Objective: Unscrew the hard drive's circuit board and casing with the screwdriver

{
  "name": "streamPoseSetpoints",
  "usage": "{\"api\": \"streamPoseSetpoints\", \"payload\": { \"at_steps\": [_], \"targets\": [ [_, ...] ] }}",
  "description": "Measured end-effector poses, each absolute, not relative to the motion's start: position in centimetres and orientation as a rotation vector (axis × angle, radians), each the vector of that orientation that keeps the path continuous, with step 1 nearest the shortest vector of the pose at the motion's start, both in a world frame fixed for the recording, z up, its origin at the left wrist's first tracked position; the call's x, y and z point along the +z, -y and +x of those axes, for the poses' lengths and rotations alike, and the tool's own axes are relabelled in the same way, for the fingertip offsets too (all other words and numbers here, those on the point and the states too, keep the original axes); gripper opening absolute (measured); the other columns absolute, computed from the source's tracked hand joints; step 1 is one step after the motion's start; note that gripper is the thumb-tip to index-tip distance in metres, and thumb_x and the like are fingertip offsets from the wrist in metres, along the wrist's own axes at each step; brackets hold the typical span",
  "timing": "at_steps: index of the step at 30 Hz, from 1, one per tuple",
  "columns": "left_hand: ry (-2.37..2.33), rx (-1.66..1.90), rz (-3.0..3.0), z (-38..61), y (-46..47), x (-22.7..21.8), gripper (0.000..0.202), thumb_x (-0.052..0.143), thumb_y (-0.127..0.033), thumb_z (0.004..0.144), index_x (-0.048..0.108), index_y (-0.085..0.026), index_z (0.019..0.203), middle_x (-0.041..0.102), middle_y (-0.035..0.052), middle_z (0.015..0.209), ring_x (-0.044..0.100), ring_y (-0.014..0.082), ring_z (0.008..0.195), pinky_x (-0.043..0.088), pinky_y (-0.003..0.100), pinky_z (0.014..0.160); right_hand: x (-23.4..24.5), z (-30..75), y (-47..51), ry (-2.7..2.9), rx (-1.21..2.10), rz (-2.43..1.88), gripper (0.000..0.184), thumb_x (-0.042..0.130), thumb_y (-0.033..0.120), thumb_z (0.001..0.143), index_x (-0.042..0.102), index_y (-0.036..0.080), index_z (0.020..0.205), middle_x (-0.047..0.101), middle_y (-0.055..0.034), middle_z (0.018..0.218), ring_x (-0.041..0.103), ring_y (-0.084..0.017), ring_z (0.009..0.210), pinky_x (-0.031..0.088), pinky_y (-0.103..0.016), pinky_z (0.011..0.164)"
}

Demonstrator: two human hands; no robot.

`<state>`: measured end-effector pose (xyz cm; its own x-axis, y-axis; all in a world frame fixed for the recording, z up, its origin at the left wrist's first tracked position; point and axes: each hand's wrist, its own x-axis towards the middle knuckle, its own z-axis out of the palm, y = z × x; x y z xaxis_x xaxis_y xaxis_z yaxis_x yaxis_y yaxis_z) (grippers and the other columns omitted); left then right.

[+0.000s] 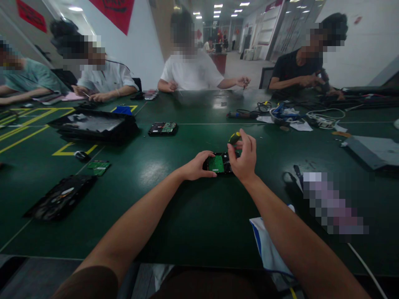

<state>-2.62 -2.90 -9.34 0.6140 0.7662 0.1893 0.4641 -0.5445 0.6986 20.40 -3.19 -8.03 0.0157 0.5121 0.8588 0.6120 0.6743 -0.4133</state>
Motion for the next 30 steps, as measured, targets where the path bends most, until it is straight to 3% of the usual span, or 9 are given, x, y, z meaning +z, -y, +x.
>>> {"api": "streamPoseSetpoints", "payload": {
  "at_steps": [3,8,14,20,26,30],
  "targets": [
    [-0.958,0.645,2.225,-2.62,2.89,-9.28,0.084,0.084,-0.052,0.071,0.050,-0.022,0.142,0.047,0.0168,0.151,0.043,0.0344,0.142,0.035,0.053,0.119,-8.10,20.39,3.17,1.633,-0.093,-0.942,0.067,0.062,0.027,0.094,0.035,0.032,0.156,0.048,-0.0122,0.136,0.066,-0.022,0.097,0.065,-0.041,0.079],
    [-0.972,0.637,2.204,-2.55,3.20,-8.81,0.083,0.083,-0.051,0.072,0.049,-0.022,0.143,0.047,0.0167,0.151,0.043,0.0351,0.142,0.036,0.053,0.118,-8.21,20.35,3.17,1.655,-0.078,-0.939,0.069,0.055,0.023,0.097,0.027,0.032,0.159,0.045,-0.0124,0.141,0.066,-0.022,0.101,0.063,-0.045,0.090],
    [-0.972,0.630,2.217,-2.52,3.33,-8.61,0.082,0.083,-0.051,0.073,0.049,-0.023,0.142,0.046,0.0159,0.152,0.044,0.0352,0.142,0.036,0.055,0.118,-7.92,20.51,3.26,1.655,-0.109,-0.968,0.065,0.060,0.028,0.096,0.035,0.035,0.156,0.049,-0.0111,0.130,0.062,-0.024,0.100,0.065,-0.044,0.079],
    [-0.970,0.645,2.220,-2.52,3.11,-8.94,0.082,0.084,-0.051,0.071,0.050,-0.023,0.141,0.047,0.0156,0.151,0.045,0.0343,0.141,0.037,0.053,0.118,-7.88,20.36,3.31,1.669,-0.103,-0.965,0.069,0.053,0.023,0.097,0.028,0.031,0.160,0.048,-0.0132,0.135,0.062,-0.024,0.106,0.062,-0.047,0.090],
    [-0.968,0.643,2.235,-2.54,3.14,-8.95,0.082,0.084,-0.051,0.072,0.050,-0.022,0.141,0.047,0.0159,0.150,0.044,0.0336,0.142,0.035,0.053,0.119,-7.90,20.35,3.31,1.638,-0.093,-0.962,0.068,0.059,0.025,0.094,0.034,0.031,0.156,0.049,-0.0118,0.131,0.062,-0.021,0.095,0.064,-0.042,0.079],
    [-0.969,0.629,2.234,-2.60,3.08,-8.96,0.083,0.083,-0.052,0.073,0.049,-0.022,0.141,0.047,0.0162,0.151,0.043,0.0331,0.142,0.035,0.052,0.120,-7.97,20.37,3.32,1.651,-0.088,-0.966,0.071,0.055,0.022,0.095,0.028,0.031,0.160,0.048,-0.0133,0.136,0.063,-0.024,0.103,0.063,-0.046,0.086]
  ]
}}
